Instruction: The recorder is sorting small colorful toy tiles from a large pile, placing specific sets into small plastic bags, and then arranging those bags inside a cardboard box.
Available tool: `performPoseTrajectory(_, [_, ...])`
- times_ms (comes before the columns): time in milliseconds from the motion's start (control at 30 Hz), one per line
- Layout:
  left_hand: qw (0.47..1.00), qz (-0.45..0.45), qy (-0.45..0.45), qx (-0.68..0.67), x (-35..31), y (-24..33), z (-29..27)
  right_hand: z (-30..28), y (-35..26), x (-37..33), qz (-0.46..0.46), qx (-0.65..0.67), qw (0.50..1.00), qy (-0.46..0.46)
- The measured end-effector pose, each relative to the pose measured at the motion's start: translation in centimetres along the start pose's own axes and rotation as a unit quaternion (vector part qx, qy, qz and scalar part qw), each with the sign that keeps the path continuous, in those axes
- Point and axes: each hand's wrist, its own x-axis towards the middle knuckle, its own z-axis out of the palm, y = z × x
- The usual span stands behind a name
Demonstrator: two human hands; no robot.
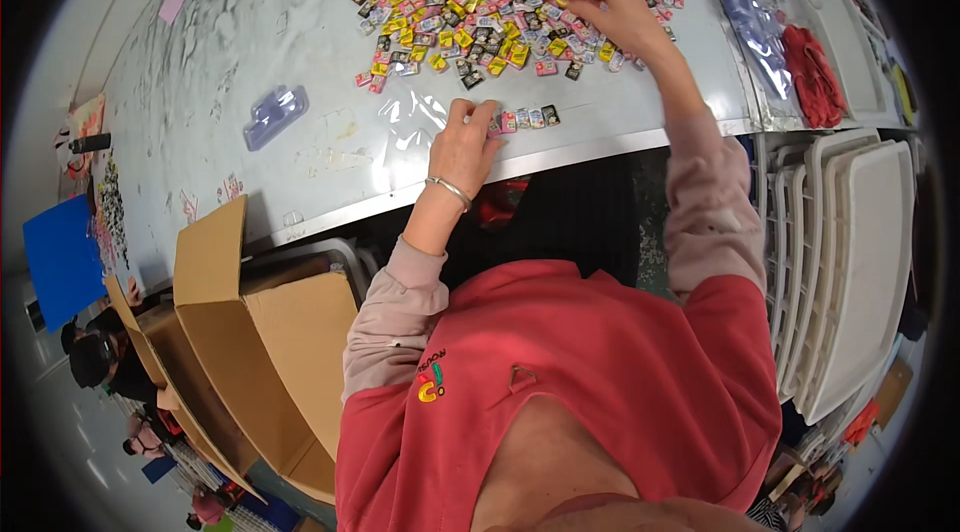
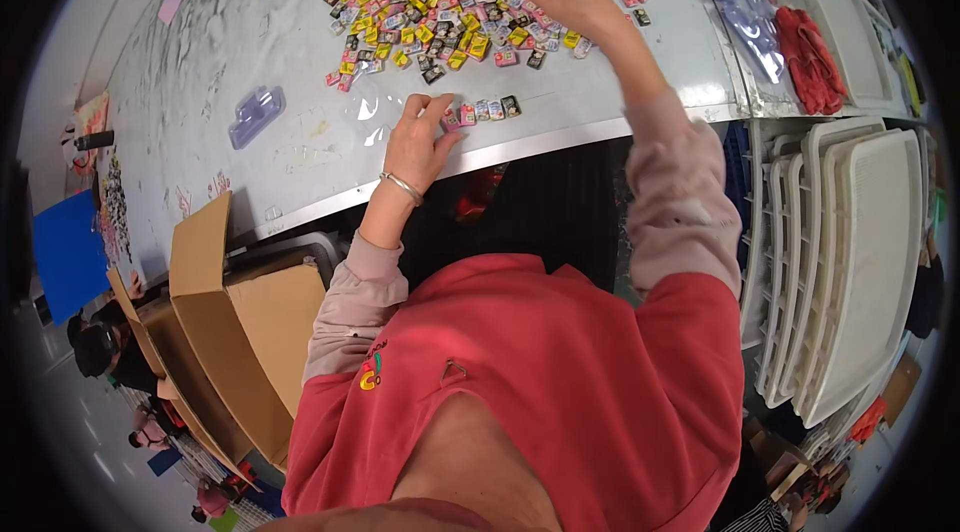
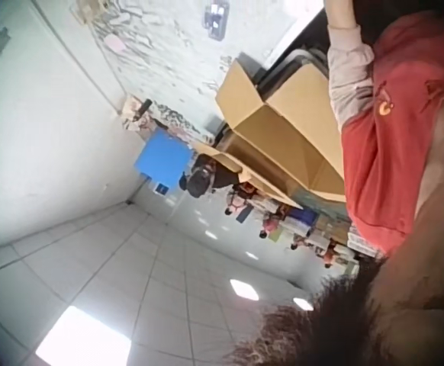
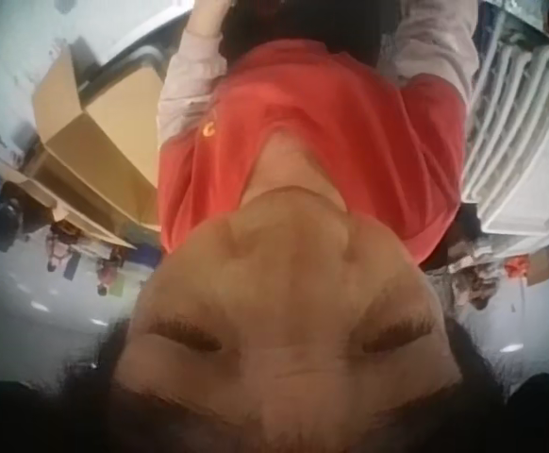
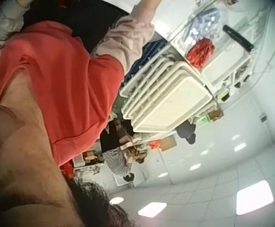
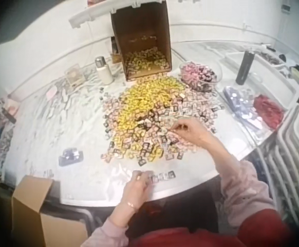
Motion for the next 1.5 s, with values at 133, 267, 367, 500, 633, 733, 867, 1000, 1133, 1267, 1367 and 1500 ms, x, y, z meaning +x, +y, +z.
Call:
performPoseTrajectory(133, [0.999, -0.051, -0.016, -0.004, 0.4, -0.2, 0.6, -1.3, -0.8, -6.1, 0.123, 0.08, 0.986, -0.083])
performPoseTrajectory(267, [1.0, -0.006, -0.013, -0.018, 1.3, 0.6, 1.0, 1.9, 2.0, -7.1, 0.004, 0.02, 0.999, 0.044])
performPoseTrajectory(367, [0.999, -0.002, 0.034, -0.005, 1.0, 1.1, -0.7, 5.3, 1.1, -5.4, 0.014, -0.078, 0.994, 0.08])
performPoseTrajectory(500, [0.99, -0.012, 0.133, 0.046, -1.5, -2.2, -2.4, 6.4, -0.6, -3.9, 0.016, -0.251, 0.965, 0.069])
performPoseTrajectory(633, [0.992, -0.023, 0.117, 0.036, -3.1, -2.6, -2.1, 5.9, -1.0, -3.8, -0.008, -0.301, 0.953, 0.045])
performPoseTrajectory(733, [0.996, -0.032, 0.08, -0.01, -2.7, -0.7, -2.1, 4.9, -0.3, -4.8, -0.029, -0.225, 0.973, 0.036])
performPoseTrajectory(867, [0.997, 0.029, 0.066, -0.035, -1.0, -0.3, -0.2, 3.5, -0.4, -8.3, 0.041, -0.025, 0.995, -0.087])
performPoseTrajectory(1000, [0.999, 0.036, 0.024, 0.006, 0.6, -0.3, 1.6, 4.8, -2.3, -10.7, -0.005, -0.014, 0.995, -0.099])
performPoseTrajectory(1133, [1.0, 0.027, 0.015, -0.002, 0.8, -0.3, 2.0, 5.2, -2.1, -10.9, -0.029, 0.013, 0.998, -0.057])
performPoseTrajectory(1267, [0.998, 0.009, 0.043, -0.041, 0.2, 0.3, 0.0, 3.7, 0.2, -8.6, -0.058, 0.056, 0.996, 0.026])
performPoseTrajectory(1367, [0.992, 0.002, 0.12, 0.032, -1.1, -1.3, -2.4, 2.7, 0.1, -6.6, -0.056, 0.017, 0.997, 0.046])
performPoseTrajectory(1500, [0.984, -0.06, 0.122, 0.12, -3.3, -3.2, -3.5, 1.8, 0.5, -3.8, -0.104, -0.063, 0.987, 0.108])
